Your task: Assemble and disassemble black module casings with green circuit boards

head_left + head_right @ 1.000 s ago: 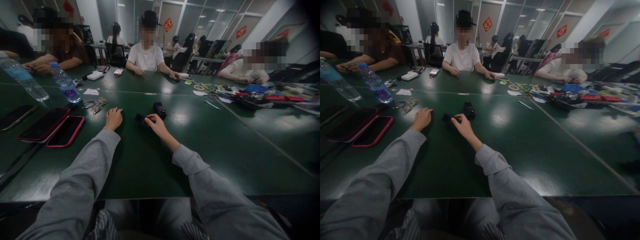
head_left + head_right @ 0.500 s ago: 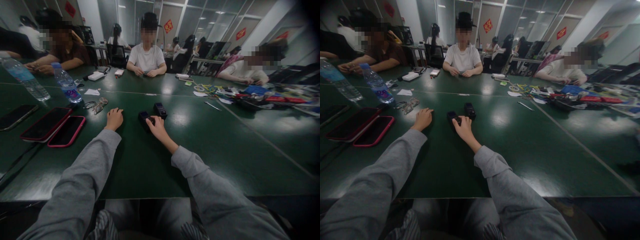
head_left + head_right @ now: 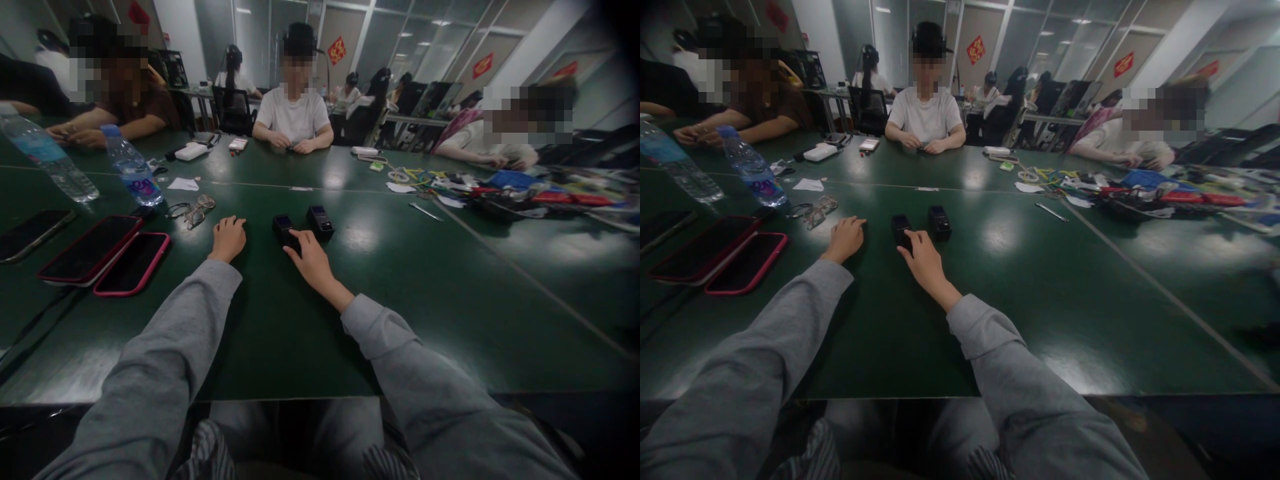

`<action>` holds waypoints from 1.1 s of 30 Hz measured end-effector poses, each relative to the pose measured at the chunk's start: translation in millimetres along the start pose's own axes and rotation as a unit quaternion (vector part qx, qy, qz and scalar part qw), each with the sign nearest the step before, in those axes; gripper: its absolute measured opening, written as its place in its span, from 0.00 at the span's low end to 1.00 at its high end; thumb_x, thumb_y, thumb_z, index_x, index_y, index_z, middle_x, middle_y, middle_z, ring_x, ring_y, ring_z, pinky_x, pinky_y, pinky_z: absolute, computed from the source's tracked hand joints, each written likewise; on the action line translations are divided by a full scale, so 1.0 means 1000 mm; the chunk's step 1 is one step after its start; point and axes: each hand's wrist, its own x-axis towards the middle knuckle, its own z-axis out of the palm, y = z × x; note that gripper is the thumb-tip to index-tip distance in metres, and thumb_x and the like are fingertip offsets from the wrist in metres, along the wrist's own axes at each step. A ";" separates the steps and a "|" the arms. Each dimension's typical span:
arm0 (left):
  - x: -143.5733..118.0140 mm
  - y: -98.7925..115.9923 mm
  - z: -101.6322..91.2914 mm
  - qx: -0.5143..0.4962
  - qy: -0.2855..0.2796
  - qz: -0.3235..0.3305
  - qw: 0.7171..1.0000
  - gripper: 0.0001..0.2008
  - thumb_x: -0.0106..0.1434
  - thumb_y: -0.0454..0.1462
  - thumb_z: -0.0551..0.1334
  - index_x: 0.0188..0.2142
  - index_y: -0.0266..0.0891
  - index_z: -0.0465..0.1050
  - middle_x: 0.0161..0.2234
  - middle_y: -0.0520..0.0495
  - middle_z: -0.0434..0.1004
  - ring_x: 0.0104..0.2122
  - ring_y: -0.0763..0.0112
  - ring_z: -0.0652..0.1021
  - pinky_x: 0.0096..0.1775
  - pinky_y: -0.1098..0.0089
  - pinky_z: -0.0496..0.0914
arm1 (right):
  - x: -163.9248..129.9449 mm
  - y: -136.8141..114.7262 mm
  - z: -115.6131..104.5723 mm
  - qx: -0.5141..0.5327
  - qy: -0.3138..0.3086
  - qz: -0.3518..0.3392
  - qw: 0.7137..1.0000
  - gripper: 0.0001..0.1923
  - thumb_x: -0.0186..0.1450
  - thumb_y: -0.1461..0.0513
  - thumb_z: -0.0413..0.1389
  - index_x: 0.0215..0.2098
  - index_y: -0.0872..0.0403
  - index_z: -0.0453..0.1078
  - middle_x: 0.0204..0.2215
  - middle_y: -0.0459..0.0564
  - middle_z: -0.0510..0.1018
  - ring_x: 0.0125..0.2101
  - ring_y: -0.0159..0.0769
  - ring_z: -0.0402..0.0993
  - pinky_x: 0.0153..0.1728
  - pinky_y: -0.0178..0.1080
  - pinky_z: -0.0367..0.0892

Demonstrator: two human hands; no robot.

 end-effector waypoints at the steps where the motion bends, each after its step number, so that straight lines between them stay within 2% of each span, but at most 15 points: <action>1: 0.000 0.001 -0.001 0.001 -0.002 -0.001 1.000 0.23 0.68 0.36 0.47 0.59 0.39 0.69 0.62 0.36 0.66 0.60 0.48 0.65 0.58 0.45 0.62 | 0.000 -0.001 0.002 -0.003 0.020 -0.004 1.000 0.21 0.70 0.53 0.51 0.58 0.53 0.64 0.51 0.58 0.69 0.48 0.47 0.72 0.41 0.47 0.74; 4: -0.001 0.003 -0.003 0.004 -0.010 -0.004 1.000 0.23 0.68 0.36 0.47 0.59 0.39 0.68 0.62 0.35 0.66 0.60 0.49 0.65 0.58 0.45 0.61 | 0.000 -0.003 -0.001 0.001 0.058 -0.012 0.998 0.15 0.72 0.54 0.49 0.51 0.52 0.69 0.47 0.56 0.71 0.44 0.42 0.73 0.38 0.44 0.73; 8: -0.001 0.004 -0.003 0.008 -0.011 -0.010 1.000 0.23 0.69 0.36 0.47 0.59 0.39 0.69 0.62 0.37 0.66 0.61 0.50 0.65 0.59 0.47 0.61 | -0.001 -0.002 -0.004 0.027 0.040 -0.034 0.998 0.13 0.73 0.58 0.45 0.46 0.53 0.70 0.43 0.54 0.73 0.41 0.40 0.74 0.42 0.44 0.72; 11: -0.001 0.002 -0.001 0.010 -0.005 -0.004 1.000 0.23 0.69 0.36 0.47 0.59 0.40 0.69 0.62 0.37 0.66 0.61 0.50 0.65 0.58 0.47 0.61 | 0.000 0.001 0.001 0.051 -0.002 -0.054 0.997 0.15 0.73 0.59 0.45 0.52 0.53 0.67 0.46 0.55 0.72 0.44 0.40 0.74 0.46 0.45 0.72; 15: 0.000 -0.002 0.001 0.012 -0.003 -0.003 1.000 0.22 0.69 0.36 0.47 0.59 0.39 0.69 0.61 0.37 0.67 0.61 0.49 0.66 0.58 0.47 0.62 | 0.000 0.004 0.005 0.061 -0.062 -0.099 0.991 0.22 0.73 0.58 0.46 0.63 0.55 0.58 0.54 0.58 0.70 0.53 0.43 0.70 0.53 0.48 0.69; 19: 0.001 0.008 -0.009 -0.032 0.024 0.036 0.999 0.22 0.70 0.37 0.47 0.60 0.39 0.66 0.59 0.38 0.69 0.58 0.54 0.69 0.57 0.52 0.64 | -0.001 0.001 0.003 0.078 -0.074 -0.129 0.986 0.21 0.73 0.60 0.43 0.63 0.53 0.59 0.57 0.56 0.70 0.57 0.41 0.67 0.57 0.47 0.65; 22: -0.004 0.030 -0.023 -0.076 0.091 0.120 0.986 0.22 0.72 0.38 0.44 0.59 0.42 0.67 0.59 0.42 0.70 0.59 0.60 0.68 0.58 0.56 0.62 | 0.000 -0.003 -0.003 0.081 -0.042 -0.110 0.990 0.19 0.74 0.61 0.41 0.60 0.52 0.63 0.54 0.54 0.72 0.55 0.39 0.68 0.56 0.46 0.65; 24: -0.010 0.047 -0.030 -0.094 0.120 0.152 0.977 0.21 0.73 0.40 0.44 0.58 0.42 0.68 0.58 0.42 0.70 0.58 0.61 0.69 0.58 0.58 0.62 | 0.003 -0.002 -0.008 0.059 -0.002 -0.087 0.994 0.19 0.73 0.61 0.40 0.57 0.51 0.65 0.52 0.54 0.73 0.54 0.40 0.69 0.55 0.46 0.66; 28: -0.018 0.068 -0.033 -0.081 0.096 0.221 0.967 0.20 0.72 0.42 0.47 0.56 0.43 0.70 0.58 0.42 0.70 0.59 0.58 0.68 0.58 0.56 0.61 | 0.013 0.019 -0.017 -0.015 0.096 -0.033 0.995 0.18 0.71 0.63 0.42 0.55 0.52 0.66 0.52 0.57 0.70 0.55 0.44 0.66 0.55 0.49 0.64; 31: -0.019 0.070 -0.030 -0.069 0.076 0.242 0.965 0.18 0.71 0.43 0.49 0.53 0.44 0.73 0.58 0.42 0.70 0.59 0.57 0.68 0.58 0.54 0.61 | 0.018 0.043 -0.019 -0.058 0.149 0.024 0.987 0.17 0.69 0.63 0.44 0.53 0.54 0.67 0.53 0.60 0.67 0.56 0.47 0.63 0.54 0.51 0.63; 33: -0.018 0.068 -0.029 -0.070 0.075 0.240 0.965 0.18 0.71 0.43 0.51 0.52 0.45 0.73 0.58 0.42 0.70 0.59 0.57 0.68 0.58 0.54 0.61 | 0.020 0.056 -0.017 -0.068 0.160 0.057 0.983 0.16 0.68 0.63 0.45 0.51 0.55 0.68 0.53 0.61 0.66 0.55 0.49 0.62 0.52 0.52 0.64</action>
